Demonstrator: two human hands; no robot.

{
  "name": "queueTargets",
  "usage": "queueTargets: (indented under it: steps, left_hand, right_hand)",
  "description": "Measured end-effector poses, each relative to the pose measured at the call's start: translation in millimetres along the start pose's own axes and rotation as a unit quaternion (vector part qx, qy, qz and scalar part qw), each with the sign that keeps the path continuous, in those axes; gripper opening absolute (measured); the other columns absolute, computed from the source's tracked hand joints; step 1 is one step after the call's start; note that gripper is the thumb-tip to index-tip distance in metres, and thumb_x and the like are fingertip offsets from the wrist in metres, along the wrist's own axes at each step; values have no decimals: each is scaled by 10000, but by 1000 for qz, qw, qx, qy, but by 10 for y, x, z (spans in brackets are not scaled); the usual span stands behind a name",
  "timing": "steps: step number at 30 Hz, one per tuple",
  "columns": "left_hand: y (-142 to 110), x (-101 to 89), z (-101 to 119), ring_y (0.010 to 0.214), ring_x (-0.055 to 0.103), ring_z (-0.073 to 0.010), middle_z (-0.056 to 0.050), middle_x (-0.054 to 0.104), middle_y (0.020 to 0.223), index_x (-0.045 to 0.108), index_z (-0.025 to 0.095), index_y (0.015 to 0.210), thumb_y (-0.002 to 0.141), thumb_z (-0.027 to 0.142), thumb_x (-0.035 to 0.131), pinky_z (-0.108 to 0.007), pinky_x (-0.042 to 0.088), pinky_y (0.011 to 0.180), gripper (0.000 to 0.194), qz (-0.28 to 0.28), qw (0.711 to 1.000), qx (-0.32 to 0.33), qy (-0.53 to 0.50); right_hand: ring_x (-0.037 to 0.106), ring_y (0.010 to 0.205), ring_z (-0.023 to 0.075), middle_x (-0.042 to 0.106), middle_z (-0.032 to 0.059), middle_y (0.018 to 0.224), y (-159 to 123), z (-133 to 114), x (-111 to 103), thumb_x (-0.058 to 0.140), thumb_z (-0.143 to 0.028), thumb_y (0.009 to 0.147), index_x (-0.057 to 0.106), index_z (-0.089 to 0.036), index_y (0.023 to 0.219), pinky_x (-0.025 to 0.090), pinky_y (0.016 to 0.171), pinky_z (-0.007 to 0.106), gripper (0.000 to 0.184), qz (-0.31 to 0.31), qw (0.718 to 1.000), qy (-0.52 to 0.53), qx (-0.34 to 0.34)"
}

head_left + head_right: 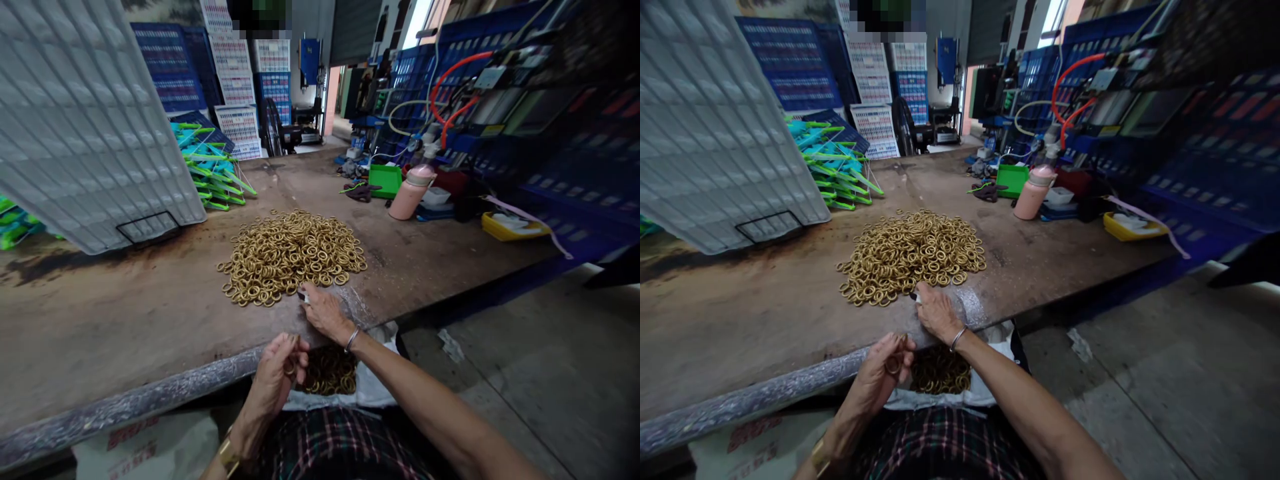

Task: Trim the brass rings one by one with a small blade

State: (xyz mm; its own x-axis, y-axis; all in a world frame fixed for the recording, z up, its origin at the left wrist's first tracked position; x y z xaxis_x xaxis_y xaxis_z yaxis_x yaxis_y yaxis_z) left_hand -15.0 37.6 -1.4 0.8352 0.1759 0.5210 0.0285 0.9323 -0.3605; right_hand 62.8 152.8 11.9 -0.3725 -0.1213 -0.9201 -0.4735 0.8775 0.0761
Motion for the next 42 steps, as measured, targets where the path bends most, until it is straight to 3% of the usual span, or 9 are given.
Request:
queueTargets:
  steps: [8,12,18,21,27,32,34,39,42]
  left_hand:
    - [17,-218,109,526,529,-88,4,597,657,571,171,835,605,271,705,-165,354,418,284,49,988,-37,-145]
    - [79,-326,92,583,566,-105,-32,609,699,557,130,671,616,271,711,-175,389,432,216,72,979,-54,-183]
    - [203,-335,289,487,477,-76,32,535,616,533,163,743,668,348,674,-165,332,376,245,89,994,58,1]
    - [232,-325,419,422,377,-60,68,468,547,570,175,861,724,335,604,-170,293,380,214,119,969,141,162]
    - [246,-198,511,656,555,-128,-20,623,736,630,168,983,760,211,528,-248,439,658,250,73,879,284,376]
    - [238,-136,451,801,614,-173,-53,690,862,649,178,905,786,223,482,-289,458,755,210,27,866,294,405]
    - [225,-144,435,712,609,-159,-33,686,770,649,171,873,793,245,481,-266,462,693,200,38,871,276,405]
    - [181,-125,416,641,566,-141,-12,657,686,664,169,790,785,265,505,-239,432,639,186,63,883,245,396]
    - [174,-88,381,633,550,-131,-4,636,663,651,165,732,767,278,535,-227,418,626,166,57,907,218,355]
  right_hand:
    - [575,809,170,621,65,942,274,-124,109,374,-182,849,485,-192,1022,323,641,254,206,-15,999,-40,27]
    - [555,816,157,611,64,934,259,-104,65,392,-164,831,512,-184,981,326,663,241,194,-4,1000,-16,9]
    - [517,683,126,599,22,746,205,-31,13,430,-188,811,562,-177,844,323,624,218,136,8,994,106,-9]
    - [485,639,109,562,-3,671,170,4,15,451,-179,775,569,-166,743,322,597,206,123,0,980,198,5]
    - [361,455,57,428,-70,518,-14,-36,90,472,-198,693,527,-162,647,265,450,178,80,-113,894,426,86]
    - [216,312,30,426,-103,495,-257,-145,183,465,-224,673,467,-192,734,154,345,186,69,-224,791,540,182]
    - [245,320,31,454,-94,511,-297,-167,156,455,-245,709,485,-190,762,175,350,181,82,-213,802,532,169]
    - [397,474,60,509,-47,556,-320,-192,5,436,-309,798,513,-166,706,301,472,177,187,-128,878,455,78]
    - [409,534,77,493,-39,559,-323,-192,-37,435,-300,804,494,-161,641,314,518,189,222,-106,891,438,56]
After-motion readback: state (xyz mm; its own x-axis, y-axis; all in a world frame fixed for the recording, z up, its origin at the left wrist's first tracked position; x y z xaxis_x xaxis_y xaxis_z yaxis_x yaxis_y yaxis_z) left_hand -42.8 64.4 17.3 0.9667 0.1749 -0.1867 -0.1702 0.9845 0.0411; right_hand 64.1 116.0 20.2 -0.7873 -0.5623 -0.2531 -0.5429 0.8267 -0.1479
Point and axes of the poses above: each hand's wrist, its own y-axis towards the middle knuckle, its own x-axis out of the palm, z = x × y, the point moved 6 cm from there along y, towards the middle knuckle
